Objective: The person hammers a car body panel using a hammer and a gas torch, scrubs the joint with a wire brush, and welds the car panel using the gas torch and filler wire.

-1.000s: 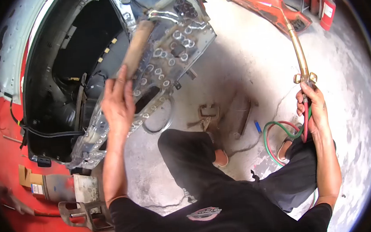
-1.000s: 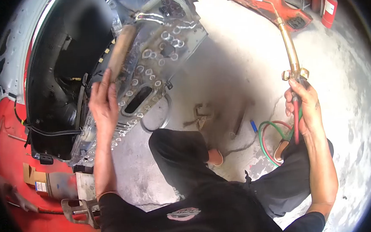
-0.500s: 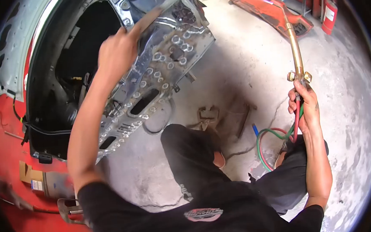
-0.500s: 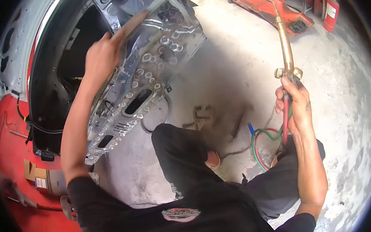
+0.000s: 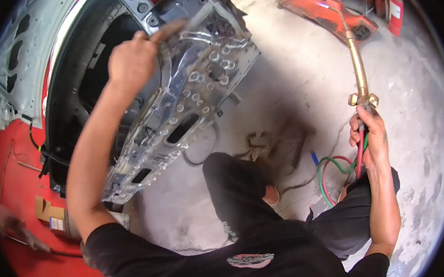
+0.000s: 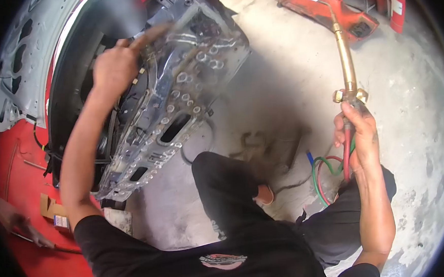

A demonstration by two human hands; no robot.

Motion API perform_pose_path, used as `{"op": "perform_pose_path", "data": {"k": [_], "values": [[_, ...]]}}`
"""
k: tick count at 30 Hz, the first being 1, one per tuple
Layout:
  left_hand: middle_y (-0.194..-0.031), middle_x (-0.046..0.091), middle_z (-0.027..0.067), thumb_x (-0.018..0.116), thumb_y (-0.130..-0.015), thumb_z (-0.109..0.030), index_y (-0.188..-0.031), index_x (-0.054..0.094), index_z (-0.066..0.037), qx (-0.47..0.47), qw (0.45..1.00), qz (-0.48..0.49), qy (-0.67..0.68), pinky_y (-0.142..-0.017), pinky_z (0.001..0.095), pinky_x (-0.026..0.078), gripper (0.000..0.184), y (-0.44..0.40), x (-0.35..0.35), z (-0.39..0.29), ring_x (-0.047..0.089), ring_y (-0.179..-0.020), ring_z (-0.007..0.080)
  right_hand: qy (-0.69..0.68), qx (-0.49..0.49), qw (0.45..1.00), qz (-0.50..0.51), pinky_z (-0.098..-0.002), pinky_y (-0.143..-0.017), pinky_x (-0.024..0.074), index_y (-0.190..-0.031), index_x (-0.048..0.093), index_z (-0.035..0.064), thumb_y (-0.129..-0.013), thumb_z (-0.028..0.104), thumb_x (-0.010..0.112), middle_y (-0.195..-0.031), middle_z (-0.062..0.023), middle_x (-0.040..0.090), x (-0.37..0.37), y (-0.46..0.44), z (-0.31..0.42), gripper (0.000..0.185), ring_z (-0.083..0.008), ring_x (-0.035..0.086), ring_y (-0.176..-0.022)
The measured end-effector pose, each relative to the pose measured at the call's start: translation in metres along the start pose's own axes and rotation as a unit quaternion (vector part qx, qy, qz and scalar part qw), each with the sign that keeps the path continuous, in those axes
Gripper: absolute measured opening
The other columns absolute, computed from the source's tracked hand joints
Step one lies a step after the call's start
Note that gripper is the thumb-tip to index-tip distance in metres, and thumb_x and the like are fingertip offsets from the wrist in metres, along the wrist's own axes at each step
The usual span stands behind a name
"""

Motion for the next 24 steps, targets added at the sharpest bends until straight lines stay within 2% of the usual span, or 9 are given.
{"op": "perform_pose_path", "data": {"k": [4, 6, 9, 10, 11, 16, 19, 21, 24], "values": [[-0.096, 0.067, 0.0144, 0.062, -0.086, -0.007, -0.131, 0.061, -0.016, 0.023, 0.999, 0.03, -0.036, -0.066, 0.0436, 0.059, 0.046, 0.007, -0.029, 0.021, 0.072, -0.077, 0.0316, 0.0, 0.032, 0.999, 0.004, -0.0259, -0.043, 0.0412, -0.128, 0.057, 0.0057, -0.095, 0.03, 0.069, -0.071, -0.002, 0.055, -0.005, 0.0, -0.006, 0.042, -0.0095, 0.048, -0.048], [-0.092, 0.066, 0.0152, 0.062, -0.085, -0.006, -0.134, 0.06, -0.015, 0.015, 0.998, -0.017, -0.06, -0.063, 0.0432, 0.059, 0.049, -0.023, -0.015, 0.027, 0.072, -0.074, 0.0319, -0.002, 0.023, 1.0, 0.006, -0.0257, -0.044, 0.0421, -0.127, 0.057, 0.0062, -0.095, 0.03, 0.069, -0.071, -0.0017, 0.055, -0.006, -0.003, -0.004, 0.041, -0.0097, 0.049, -0.048], [-0.09, 0.066, 0.0165, 0.062, -0.083, -0.004, -0.135, 0.059, -0.014, -0.034, 0.999, -0.011, -0.016, -0.06, 0.0437, 0.059, 0.053, -0.003, -0.001, 0.001, 0.072, -0.071, 0.0329, -0.026, 0.044, 0.999, 0.005, -0.0231, -0.043, 0.042, -0.126, 0.056, 0.0064, -0.099, 0.03, 0.065, -0.069, 0.0, 0.053, 0.002, 0.007, 0.004, 0.037, -0.0075, 0.045, -0.046], [-0.087, 0.064, 0.0177, 0.059, -0.089, -0.007, -0.135, 0.059, -0.018, -0.017, 0.999, -0.004, 0.046, -0.059, 0.0486, 0.057, 0.048, 0.016, 0.008, -0.009, 0.07, -0.068, 0.037, -0.027, 0.044, 0.999, 0.009, -0.0232, -0.043, 0.042, -0.127, 0.056, 0.0067, -0.099, 0.03, 0.065, -0.069, 0.0, 0.053, -0.002, 0.008, 0.003, 0.038, -0.0075, 0.045, -0.046], [-0.086, 0.063, 0.0176, 0.06, -0.087, -0.008, -0.136, 0.057, -0.017, -0.016, 0.996, -0.002, 0.09, -0.06, 0.0487, 0.058, 0.049, 0.033, 0.019, -0.024, 0.07, -0.069, 0.0372, -0.026, 0.041, 0.999, 0.018, -0.0233, -0.043, 0.042, -0.128, 0.056, 0.007, -0.099, 0.03, 0.065, -0.069, 0.0001, 0.052, -0.005, 0.007, 0.002, 0.038, -0.0075, 0.045, -0.046], [-0.091, 0.067, 0.0178, 0.062, -0.085, -0.006, -0.142, 0.053, -0.017, -0.015, 1.0, 0.011, 0.002, -0.065, 0.0473, 0.059, 0.059, -0.011, 0.007, 0.004, 0.072, -0.074, 0.0354, -0.001, 0.005, 1.0, 0.021, -0.0265, -0.043, 0.0431, -0.129, 0.058, 0.0067, -0.096, 0.028, 0.068, -0.069, -0.0025, 0.055, -0.004, 0.009, 0.004, 0.041, -0.0099, 0.047, -0.046], [-0.088, 0.065, 0.0172, 0.066, -0.081, -0.008, -0.132, 0.061, -0.012, -0.037, 0.999, -0.016, 0.002, -0.06, 0.0441, 0.06, 0.051, -0.005, -0.003, -0.005, 0.073, -0.074, 0.0327, -0.027, 0.015, 0.999, 0.022, -0.026, -0.043, 0.0435, -0.129, 0.058, 0.0069, -0.095, 0.029, 0.069, -0.068, -0.0025, 0.055, -0.007, 0.016, 0.004, 0.042, -0.0096, 0.047, -0.046], [-0.088, 0.066, 0.017, 0.066, -0.081, -0.007, -0.132, 0.06, -0.012, -0.013, 0.999, 0.023, 0.022, -0.059, 0.0444, 0.059, 0.052, 0.029, 0.013, -0.04, 0.073, -0.073, 0.0323, -0.022, 0.004, 0.999, 0.026, -0.0257, -0.043, 0.0432, -0.129, 0.058, 0.0068, -0.096, 0.028, 0.068, -0.068, -0.0022, 0.055, -0.008, 0.017, 0.008, 0.041, -0.0096, 0.048, -0.046], [-0.086, 0.065, 0.0191, 0.062, -0.085, -0.009, -0.132, 0.061, -0.015, -0.012, 0.999, -0.023, 0.048, -0.06, 0.0471, 0.059, 0.047, 0.012, 0.013, -0.008, 0.071, -0.07, 0.0364, 0.01, -0.005, 1.0, 0.009, -0.0265, -0.043, 0.0423, -0.129, 0.058, 0.0059, -0.096, 0.027, 0.067, -0.067, -0.0022, 0.055, -0.013, 0.015, 0.009, 0.04, -0.0098, 0.047, -0.046]]}}
Point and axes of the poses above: each hand's wrist, its own y-axis away from the middle knuckle, its own x-axis out of the palm, z = x × y, the point moved 1 cm from there along -y, towards the middle knuckle
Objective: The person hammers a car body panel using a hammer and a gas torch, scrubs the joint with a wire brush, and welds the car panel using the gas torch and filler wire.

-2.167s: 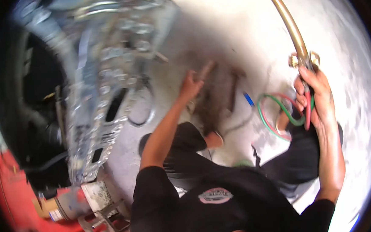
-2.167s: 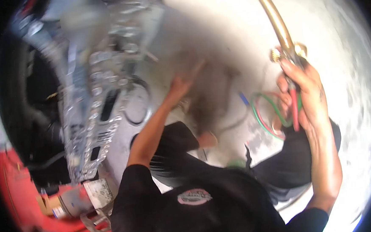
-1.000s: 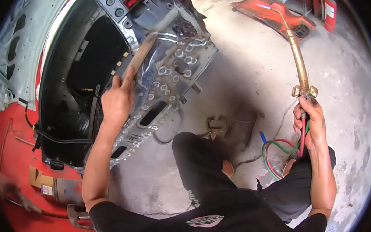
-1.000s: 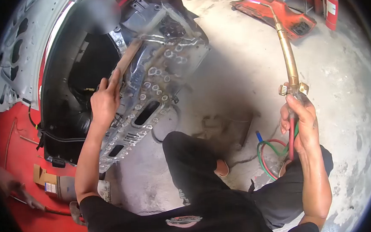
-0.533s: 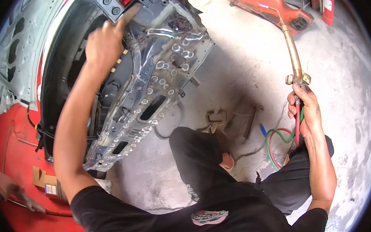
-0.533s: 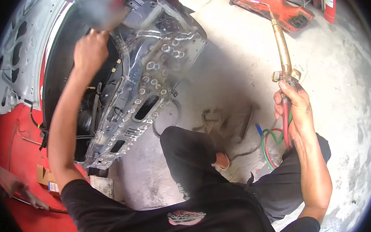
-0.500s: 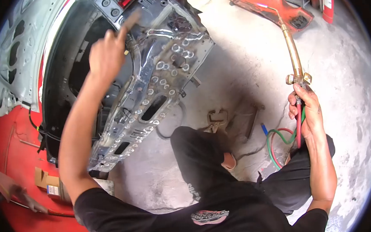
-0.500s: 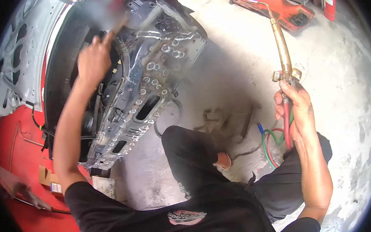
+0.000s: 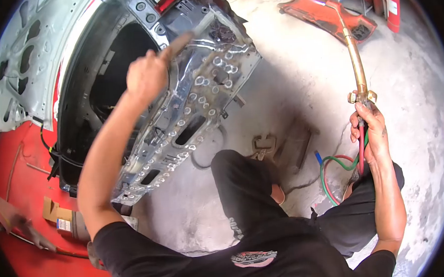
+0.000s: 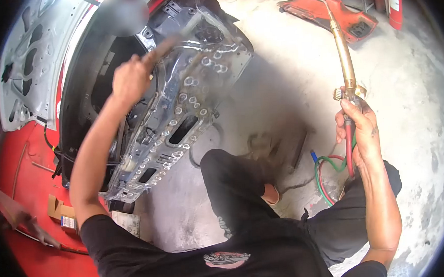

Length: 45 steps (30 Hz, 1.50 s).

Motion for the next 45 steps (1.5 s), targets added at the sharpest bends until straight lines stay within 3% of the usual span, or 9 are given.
{"op": "perform_pose_path", "data": {"k": [5, 7, 11, 20, 30, 33, 38, 41, 45], "values": [[-0.085, 0.065, 0.021, 0.062, -0.083, -0.007, -0.127, 0.064, -0.014, -0.05, 0.999, -0.014, -0.003, -0.061, 0.048, 0.058, 0.045, -0.008, -0.006, 0.005, 0.071, -0.072, 0.0375, -0.011, 0.008, 1.0, -0.021, -0.0265, -0.044, 0.0423, -0.127, 0.058, 0.0053, -0.096, 0.029, 0.068, -0.067, -0.002, 0.055, -0.008, 0.004, -0.004, 0.041, -0.0096, 0.047, -0.047], [-0.086, 0.064, 0.0204, 0.061, -0.085, -0.009, -0.129, 0.063, -0.012, 0.001, 0.997, 0.013, 0.074, -0.062, 0.0487, 0.058, 0.044, 0.017, 0.007, -0.013, 0.071, -0.071, 0.0375, -0.006, 0.001, 0.999, -0.031, -0.0263, -0.044, 0.042, -0.127, 0.058, 0.0052, -0.096, 0.029, 0.067, -0.067, -0.0018, 0.054, -0.009, 0.004, -0.001, 0.04, -0.0093, 0.047, -0.047], [-0.087, 0.065, 0.0181, 0.059, -0.092, -0.012, -0.13, 0.065, -0.019, -0.006, 1.0, -0.005, 0.029, -0.064, 0.0496, 0.057, 0.039, 0.0, 0.004, 0.013, 0.069, -0.072, 0.0373, 0.019, -0.006, 0.999, -0.031, -0.0252, -0.044, 0.0413, -0.127, 0.058, 0.005, -0.097, 0.03, 0.066, -0.068, -0.0015, 0.054, -0.011, 0.0, -0.001, 0.04, -0.0085, 0.046, -0.047], [-0.091, 0.068, 0.0235, 0.057, -0.096, -0.024, -0.132, 0.065, -0.018, -0.112, 0.973, 0.015, 0.2, -0.076, 0.0532, 0.053, 0.037, -0.018, 0.031, -0.017, 0.067, -0.086, 0.0433, 0.027, -0.019, 0.999, -0.04, -0.024, -0.044, 0.04, -0.13, 0.056, 0.0054, -0.099, 0.031, 0.063, -0.069, -0.0006, 0.052, -0.008, -0.004, -0.01, 0.04, -0.0076, 0.045, -0.047], [-0.087, 0.064, 0.0222, 0.058, -0.098, -0.018, -0.136, 0.063, -0.015, -0.146, 0.935, -0.055, 0.318, -0.073, 0.0492, 0.051, 0.039, 0.031, 0.057, -0.021, 0.066, -0.08, 0.0426, 0.019, -0.041, 0.999, -0.023, -0.0251, -0.045, 0.0415, -0.134, 0.054, 0.0035, -0.097, 0.026, 0.065, -0.068, -0.0011, 0.053, -0.004, -0.005, -0.008, 0.044, -0.0098, 0.048, -0.049], [-0.093, 0.066, 0.0221, 0.06, -0.097, -0.023, -0.139, 0.06, -0.017, -0.154, 0.945, -0.107, 0.267, -0.072, 0.0526, 0.054, 0.043, -0.01, 0.071, -0.065, 0.067, -0.076, 0.0436, 0.012, -0.039, 0.999, -0.028, -0.0262, -0.046, 0.043, -0.133, 0.054, 0.0026, -0.097, 0.026, 0.066, -0.069, -0.0015, 0.053, 0.003, -0.006, -0.013, 0.045, -0.0105, 0.048, -0.049], [-0.091, 0.06, 0.0178, 0.061, -0.093, -0.017, -0.141, 0.056, -0.021, -0.15, 0.962, 0.001, 0.229, -0.06, 0.0487, 0.055, 0.049, 0.082, 0.069, -0.07, 0.066, -0.067, 0.0402, 0.015, -0.033, 0.999, -0.016, -0.0272, -0.047, 0.0432, -0.133, 0.054, 0.0039, -0.097, 0.026, 0.066, -0.07, -0.0026, 0.054, 0.009, -0.008, -0.012, 0.045, -0.0111, 0.048, -0.049], [-0.092, 0.059, 0.0148, 0.063, -0.089, -0.013, -0.147, 0.05, -0.022, -0.094, 0.973, -0.079, 0.194, -0.058, 0.0479, 0.054, 0.06, 0.037, 0.083, -0.091, 0.065, -0.063, 0.036, 0.017, -0.023, 1.0, 0.001, -0.0275, -0.048, 0.0434, -0.134, 0.053, 0.0035, -0.097, 0.026, 0.066, -0.07, -0.0029, 0.054, 0.012, -0.014, -0.015, 0.045, -0.0111, 0.048, -0.05], [-0.09, 0.057, 0.0119, 0.064, -0.088, -0.012, -0.15, 0.047, -0.026, -0.066, 0.982, -0.069, 0.165, -0.057, 0.0474, 0.053, 0.066, 0.046, 0.077, -0.083, 0.065, -0.063, 0.0346, 0.011, -0.036, 0.999, -0.01, -0.0275, -0.048, 0.0432, -0.134, 0.053, 0.0029, -0.097, 0.026, 0.064, -0.071, -0.0026, 0.053, 0.016, -0.011, -0.017, 0.044, -0.0111, 0.047, -0.05]]}}
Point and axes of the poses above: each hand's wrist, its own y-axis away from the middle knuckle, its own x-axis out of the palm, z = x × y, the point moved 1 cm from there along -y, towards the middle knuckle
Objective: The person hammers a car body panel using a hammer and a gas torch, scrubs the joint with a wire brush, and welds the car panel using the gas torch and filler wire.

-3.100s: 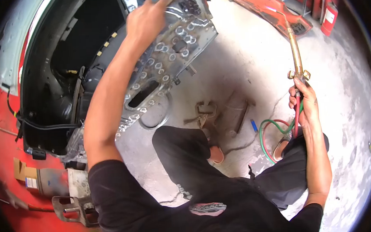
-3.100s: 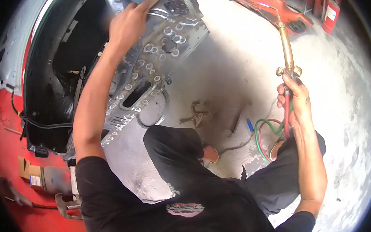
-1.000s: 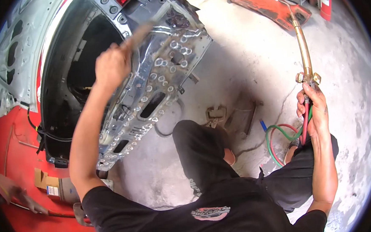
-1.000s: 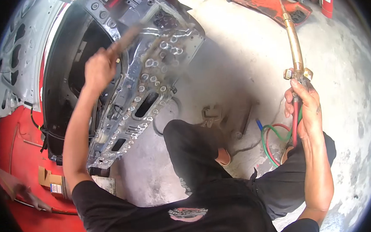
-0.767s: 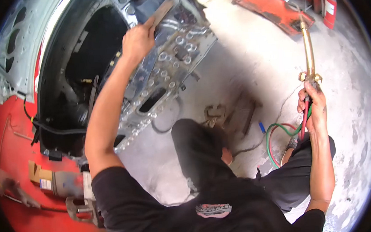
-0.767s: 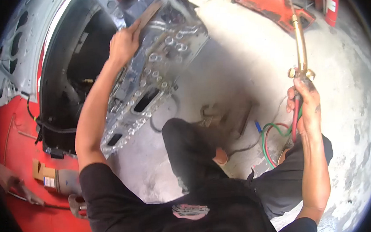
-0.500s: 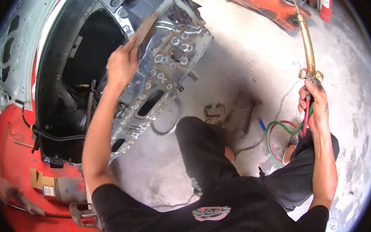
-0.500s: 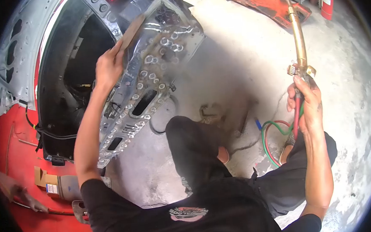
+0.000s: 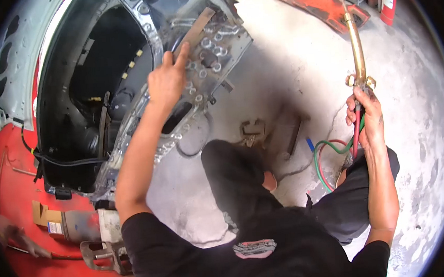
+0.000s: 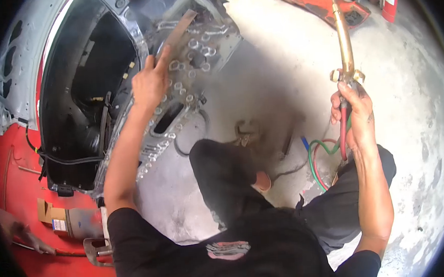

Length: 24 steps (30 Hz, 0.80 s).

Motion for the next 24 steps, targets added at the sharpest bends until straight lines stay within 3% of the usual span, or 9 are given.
{"op": "perform_pose_path", "data": {"k": [4, 5, 9, 13, 16, 18, 21, 24], "values": [[-0.093, 0.057, 0.0126, 0.065, -0.084, -0.007, -0.15, 0.047, -0.026, 0.052, 0.995, 0.064, -0.05, -0.055, 0.0433, 0.054, 0.072, 0.018, -0.041, 0.03, 0.065, -0.063, 0.0325, 0.015, 0.004, 1.0, 0.002, -0.0274, -0.049, 0.0432, -0.134, 0.053, 0.0033, -0.098, 0.026, 0.064, -0.07, -0.002, 0.053, -0.001, -0.003, 0.004, 0.045, -0.0111, 0.047, -0.051], [-0.091, 0.058, 0.0115, 0.066, -0.079, -0.006, -0.15, 0.048, -0.023, 0.067, 0.996, 0.039, -0.047, -0.056, 0.0425, 0.055, 0.075, -0.002, -0.041, 0.026, 0.066, -0.061, 0.0299, 0.011, 0.01, 1.0, -0.001, -0.0274, -0.049, 0.0432, -0.134, 0.053, 0.0039, -0.098, 0.026, 0.064, -0.071, -0.002, 0.054, 0.001, -0.005, 0.002, 0.044, -0.0109, 0.048, -0.051], [-0.097, 0.061, 0.0114, 0.068, -0.079, -0.007, -0.15, 0.048, -0.024, 0.155, 0.984, 0.053, -0.07, -0.058, 0.042, 0.057, 0.075, -0.05, -0.027, 0.023, 0.069, -0.067, 0.0293, 0.007, 0.006, 1.0, -0.007, -0.0271, -0.048, 0.0434, -0.132, 0.055, 0.0045, -0.096, 0.026, 0.066, -0.07, -0.0022, 0.054, 0.005, -0.003, -0.004, 0.043, -0.0109, 0.048, -0.051], [-0.098, 0.062, 0.0131, 0.07, -0.078, -0.007, -0.145, 0.052, -0.022, 0.089, 0.988, 0.114, -0.045, -0.06, 0.0439, 0.056, 0.072, 0.001, -0.049, 0.048, 0.07, -0.071, 0.0322, 0.006, 0.014, 1.0, 0.01, -0.027, -0.048, 0.0438, -0.131, 0.055, 0.0037, -0.096, 0.026, 0.067, -0.068, -0.0022, 0.054, 0.003, -0.004, 0.002, 0.043, -0.0107, 0.048, -0.05], [-0.095, 0.061, 0.0134, 0.069, -0.082, -0.011, -0.146, 0.051, -0.025, 0.116, 0.992, 0.044, -0.01, -0.059, 0.0453, 0.056, 0.068, -0.032, -0.006, 0.021, 0.069, -0.069, 0.0334, 0.015, 0.002, 1.0, 0.011, -0.0272, -0.048, 0.0439, -0.131, 0.054, 0.0036, -0.096, 0.027, 0.067, -0.069, -0.0025, 0.054, 0.005, -0.008, -0.005, 0.044, -0.0108, 0.048, -0.05], [-0.093, 0.06, 0.0139, 0.065, -0.089, -0.017, -0.145, 0.052, -0.027, 0.059, 0.998, 0.022, 0.011, -0.058, 0.0474, 0.054, 0.058, -0.044, -0.002, 0.011, 0.067, -0.068, 0.0356, 0.022, -0.001, 1.0, 0.017, -0.0272, -0.047, 0.0438, -0.135, 0.052, 0.0032, -0.097, 0.026, 0.065, -0.071, -0.0034, 0.055, 0.006, -0.002, -0.001, 0.046, -0.0111, 0.048, -0.05], [-0.091, 0.061, 0.0142, 0.062, -0.096, -0.019, -0.144, 0.056, -0.028, -0.045, 0.999, 0.021, 0.015, -0.058, 0.0486, 0.052, 0.049, 0.008, -0.029, 0.017, 0.066, -0.07, 0.0371, 0.009, 0.002, 1.0, 0.018, -0.0268, -0.045, 0.043, -0.138, 0.051, 0.0029, -0.098, 0.026, 0.063, -0.068, -0.003, 0.054, 0.0, 0.0, 0.0, 0.049, -0.0108, 0.047, -0.047], [-0.087, 0.062, 0.015, 0.062, -0.096, -0.016, -0.143, 0.058, -0.027, -0.12, 0.992, 0.008, 0.041, -0.059, 0.0489, 0.053, 0.048, 0.019, -0.043, 0.023, 0.067, -0.072, 0.0375, 0.026, 0.006, 1.0, 0.005, -0.0265, -0.045, 0.0426, -0.138, 0.051, 0.0024, -0.097, 0.026, 0.064, -0.067, -0.0028, 0.053, 0.0, -0.003, 0.003, 0.049, -0.0104, 0.047, -0.047]]}}
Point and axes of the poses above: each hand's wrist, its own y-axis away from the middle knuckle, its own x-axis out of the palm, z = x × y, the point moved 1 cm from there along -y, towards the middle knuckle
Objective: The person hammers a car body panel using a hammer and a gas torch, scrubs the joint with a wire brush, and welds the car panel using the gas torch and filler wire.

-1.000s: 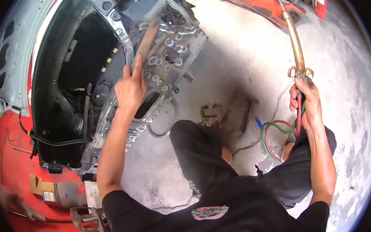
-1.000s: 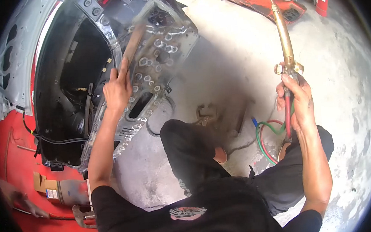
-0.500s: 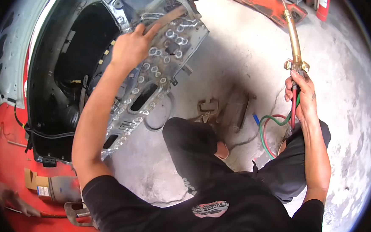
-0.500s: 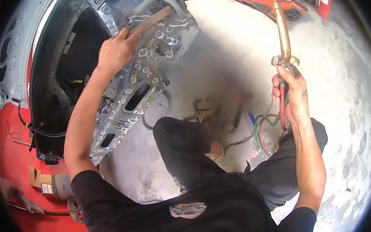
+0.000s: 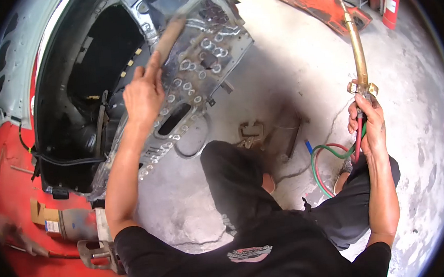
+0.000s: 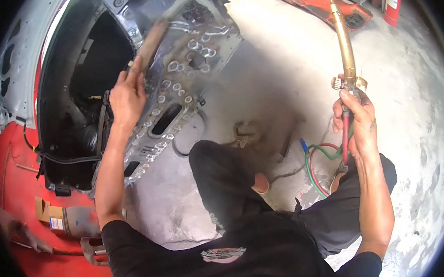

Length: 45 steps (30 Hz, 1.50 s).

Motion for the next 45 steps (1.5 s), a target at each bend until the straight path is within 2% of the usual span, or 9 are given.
{"op": "perform_pose_path", "data": {"k": [6, 9, 11, 12, 14, 22, 28, 41, 45], "values": [[-0.092, 0.068, 0.026, 0.055, -0.099, -0.025, -0.132, 0.065, -0.014, 0.003, 0.997, 0.006, 0.079, -0.081, 0.0522, 0.052, 0.036, -0.095, 0.019, -0.013, 0.066, -0.087, 0.0452, 0.001, -0.001, 1.0, 0.002, -0.0269, -0.045, 0.043, -0.137, 0.051, 0.0028, -0.096, 0.027, 0.065, -0.068, -0.0026, 0.053, 0.008, -0.004, -0.009, 0.049, -0.0109, 0.048, -0.048], [-0.101, 0.072, 0.0249, 0.06, -0.099, -0.021, -0.131, 0.066, -0.008, -0.009, 0.99, 0.033, 0.137, -0.08, 0.0393, 0.054, 0.034, -0.036, -0.017, 0.036, 0.071, -0.092, 0.0381, 0.015, 0.005, 1.0, 0.017, -0.0264, -0.045, 0.0416, -0.138, 0.05, 0.0032, -0.095, 0.029, 0.065, -0.067, -0.0018, 0.051, 0.004, 0.001, -0.002, 0.052, -0.0106, 0.046, -0.048], [-0.112, 0.074, 0.0089, 0.062, -0.102, -0.025, -0.127, 0.066, 0.004, -0.138, 0.955, 0.052, 0.259, -0.076, 0.0279, 0.052, 0.039, 0.013, -0.025, 0.094, 0.064, -0.089, 0.0108, 0.025, 0.009, 0.999, 0.019, -0.0261, -0.042, 0.0397, -0.137, 0.05, 0.0015, -0.095, 0.029, 0.065, -0.065, -0.0017, 0.05, -0.008, 0.0, -0.002, 0.052, -0.0099, 0.044, -0.046], [-0.078, 0.069, 0.0066, 0.062, -0.102, -0.031, -0.123, 0.068, 0.004, -0.116, 0.949, -0.049, 0.288, -0.065, 0.0306, 0.05, 0.042, 0.025, -0.027, 0.099, 0.061, -0.069, 0.0103, 0.026, 0.005, 1.0, 0.008, -0.0257, -0.041, 0.0393, -0.137, 0.05, 0.0007, -0.095, 0.029, 0.064, -0.065, -0.0015, 0.05, -0.007, 0.001, 0.0, 0.052, -0.0094, 0.043, -0.044], [-0.072, 0.063, 0.0014, 0.058, -0.104, -0.035, -0.112, 0.072, 0.003, -0.207, 0.909, 0.015, 0.36, -0.054, 0.0242, 0.042, 0.042, 0.029, -0.017, 0.117, 0.051, -0.058, 0.0059, 0.023, -0.006, 1.0, -0.013, -0.025, -0.041, 0.0402, -0.136, 0.05, 0.0006, -0.095, 0.029, 0.064, -0.065, -0.0014, 0.05, -0.004, -0.001, -0.003, 0.052, -0.0089, 0.043, -0.044], [-0.064, 0.06, 0.0019, 0.054, -0.105, -0.039, -0.095, 0.07, -0.005, -0.389, 0.776, 0.021, 0.496, -0.037, 0.0253, 0.031, 0.039, 0.026, 0.048, 0.196, 0.048, -0.044, 0.008, 0.033, -0.008, 0.999, -0.034, -0.0248, -0.042, 0.0431, -0.139, 0.049, 0.0032, -0.098, 0.028, 0.061, -0.066, -0.0011, 0.051, -0.023, -0.013, -0.011, 0.049, -0.0087, 0.047, -0.046], [-0.063, 0.059, 0.0041, 0.052, -0.105, -0.043, -0.093, 0.07, -0.003, -0.238, 0.731, 0.192, 0.61, -0.036, 0.0271, 0.033, 0.045, -0.084, 0.122, 0.142, 0.048, -0.042, 0.0103, 0.053, -0.009, 0.998, -0.041, -0.0256, -0.042, 0.0431, -0.137, 0.05, 0.0034, -0.098, 0.028, 0.06, -0.066, -0.0015, 0.051, -0.018, -0.015, -0.015, 0.047, -0.0099, 0.047, -0.045], [-0.057, 0.051, 0.0003, 0.055, -0.104, -0.042, -0.091, 0.07, -0.002, -0.129, 0.831, 0.231, 0.489, -0.038, 0.028, 0.03, 0.044, -0.112, 0.126, 0.13, 0.042, -0.04, 0.0084, 0.069, -0.019, 0.995, -0.064, -0.0249, -0.039, 0.0407, -0.141, 0.047, 0.0, -0.097, 0.028, 0.062, -0.064, -0.0017, 0.051, -0.018, -0.022, -0.011, 0.055, -0.0095, 0.044, -0.042], [-0.061, 0.049, -0.0045, 0.056, -0.104, -0.037, -0.107, 0.07, -0.002, -0.206, 0.846, 0.22, 0.441, -0.042, 0.0225, 0.028, 0.037, -0.071, 0.081, 0.149, 0.04, -0.044, 0.0041, 0.069, 0.0, 0.997, -0.028, -0.0244, -0.04, 0.041, -0.141, 0.047, -0.0004, -0.096, 0.028, 0.064, -0.063, -0.0025, 0.052, -0.008, -0.01, -0.011, 0.056, -0.0102, 0.046, -0.042]]}}
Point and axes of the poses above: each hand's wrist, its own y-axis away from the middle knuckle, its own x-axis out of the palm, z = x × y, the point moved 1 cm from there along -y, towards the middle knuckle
